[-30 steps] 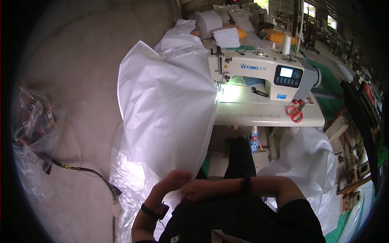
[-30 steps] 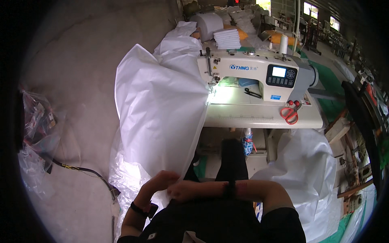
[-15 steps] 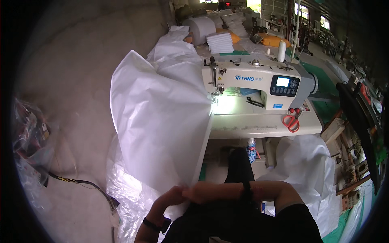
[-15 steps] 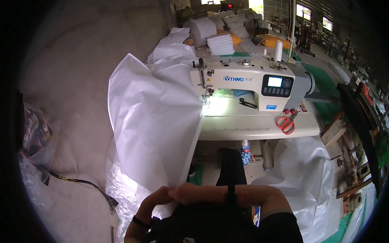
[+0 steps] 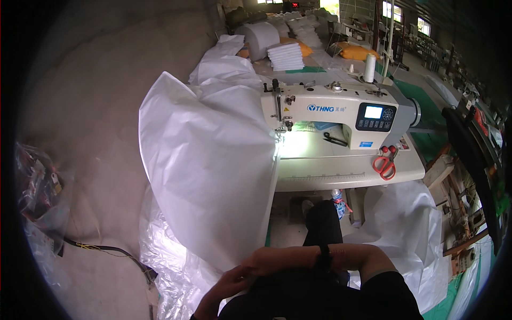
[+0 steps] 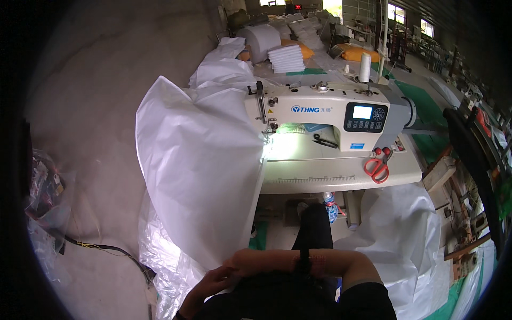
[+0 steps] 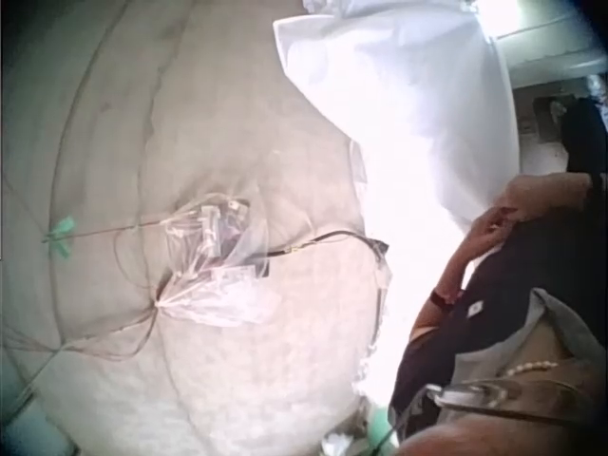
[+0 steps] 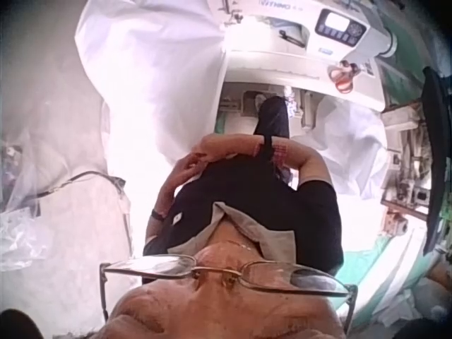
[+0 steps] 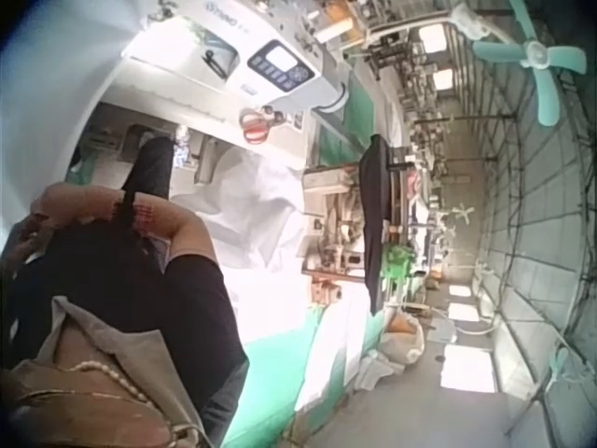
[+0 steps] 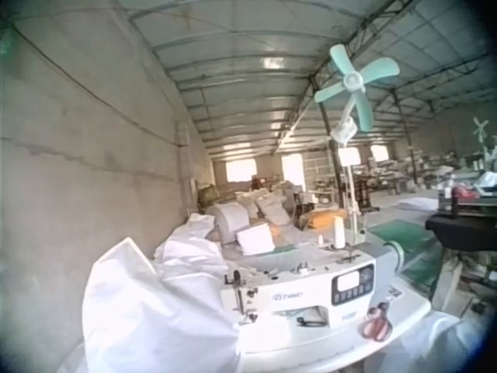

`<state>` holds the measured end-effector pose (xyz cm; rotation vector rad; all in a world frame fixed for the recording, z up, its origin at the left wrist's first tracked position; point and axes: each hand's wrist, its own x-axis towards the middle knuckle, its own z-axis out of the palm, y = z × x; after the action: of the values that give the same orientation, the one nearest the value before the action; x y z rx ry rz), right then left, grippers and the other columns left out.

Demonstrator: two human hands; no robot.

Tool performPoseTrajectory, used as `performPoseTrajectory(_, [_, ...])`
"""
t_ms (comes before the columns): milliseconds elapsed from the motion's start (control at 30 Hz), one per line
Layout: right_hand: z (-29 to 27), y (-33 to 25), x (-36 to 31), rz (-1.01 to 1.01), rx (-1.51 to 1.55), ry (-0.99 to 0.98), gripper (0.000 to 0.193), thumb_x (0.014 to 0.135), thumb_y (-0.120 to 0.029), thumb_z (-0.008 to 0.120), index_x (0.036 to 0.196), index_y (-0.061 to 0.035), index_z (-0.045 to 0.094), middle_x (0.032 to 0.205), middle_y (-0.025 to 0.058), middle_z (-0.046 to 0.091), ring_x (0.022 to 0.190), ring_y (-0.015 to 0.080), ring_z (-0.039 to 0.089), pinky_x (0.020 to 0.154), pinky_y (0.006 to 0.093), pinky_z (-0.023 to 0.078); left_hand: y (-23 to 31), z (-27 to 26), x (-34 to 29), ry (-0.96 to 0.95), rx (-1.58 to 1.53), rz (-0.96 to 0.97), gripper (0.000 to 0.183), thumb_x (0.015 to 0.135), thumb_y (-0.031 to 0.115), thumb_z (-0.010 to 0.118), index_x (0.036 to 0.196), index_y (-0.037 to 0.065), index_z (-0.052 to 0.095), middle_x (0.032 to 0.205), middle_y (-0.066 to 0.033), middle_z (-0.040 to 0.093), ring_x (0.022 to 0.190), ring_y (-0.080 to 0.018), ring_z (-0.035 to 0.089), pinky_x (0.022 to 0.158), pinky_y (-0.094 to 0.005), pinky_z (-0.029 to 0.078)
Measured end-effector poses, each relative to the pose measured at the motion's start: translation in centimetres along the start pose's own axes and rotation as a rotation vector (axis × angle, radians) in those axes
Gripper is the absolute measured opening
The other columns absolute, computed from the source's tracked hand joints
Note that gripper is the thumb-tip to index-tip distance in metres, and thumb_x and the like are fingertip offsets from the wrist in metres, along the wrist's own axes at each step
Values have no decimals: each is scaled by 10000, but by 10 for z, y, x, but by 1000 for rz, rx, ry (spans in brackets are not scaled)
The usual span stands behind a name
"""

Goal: Use an industrial sewing machine to join or edge large white plastic/synthetic sheets.

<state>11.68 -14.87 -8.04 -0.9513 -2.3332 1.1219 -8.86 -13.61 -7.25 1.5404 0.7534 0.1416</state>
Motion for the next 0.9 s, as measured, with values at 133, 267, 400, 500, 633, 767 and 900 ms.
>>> performPoseTrajectory(133, [-27,4,-3,63,81,152,133,845,-155,510,943,-71,541,715,107,596,640,258,607,590,367,476,-1,21,7,143,116,-305,234,862,231,611,989,34,619,837,-44,623,801,-113,569,753,-266,471])
performPoseTrajectory(267, [-116,47,-17,288,-502,793,163,873,-184,469,943,-52,532,693,96,621,600,274,626,531,398,496,-6,21,0,152,234,-143,214,889,226,586,984,36,618,813,-46,621,769,-115,568,717,-285,482])
performPoseTrajectory(400, [-202,101,-33,956,-642,937,251,838,-249,486,959,-34,535,785,169,646,758,346,631,660,462,497,3,20,12,-163,-95,87,204,904,200,571,987,16,607,853,-59,624,826,-139,579,761,-306,464])
performPoseTrajectory(500, [-223,123,-28,953,-688,954,252,817,-231,506,936,-16,563,779,165,650,768,340,635,667,434,505,16,27,33,-331,56,311,193,906,181,562,977,4,592,867,-78,624,844,-165,587,775,-323,454])
performPoseTrajectory(633, [-220,133,-3,963,-890,689,137,773,-150,558,809,-63,658,846,108,671,717,243,668,534,364,511,32,30,48,-490,274,479,182,910,164,545,992,10,596,819,-125,600,770,-231,601,709,-332,459])
performPoseTrajectory(767, [-210,136,17,1031,-1003,561,135,760,-145,582,832,-74,672,849,76,675,724,198,671,498,322,496,41,24,44,-486,250,415,167,916,158,509,930,5,573,770,-161,549,727,-299,554,666,-370,425])
performPoseTrajectory(900, [-182,125,18,1061,-1032,645,171,765,-136,578,885,-44,658,822,93,672,722,200,673,512,318,499,38,18,35,-484,227,383,156,914,156,510,917,14,573,796,-133,572,723,-268,558,686,-353,441])
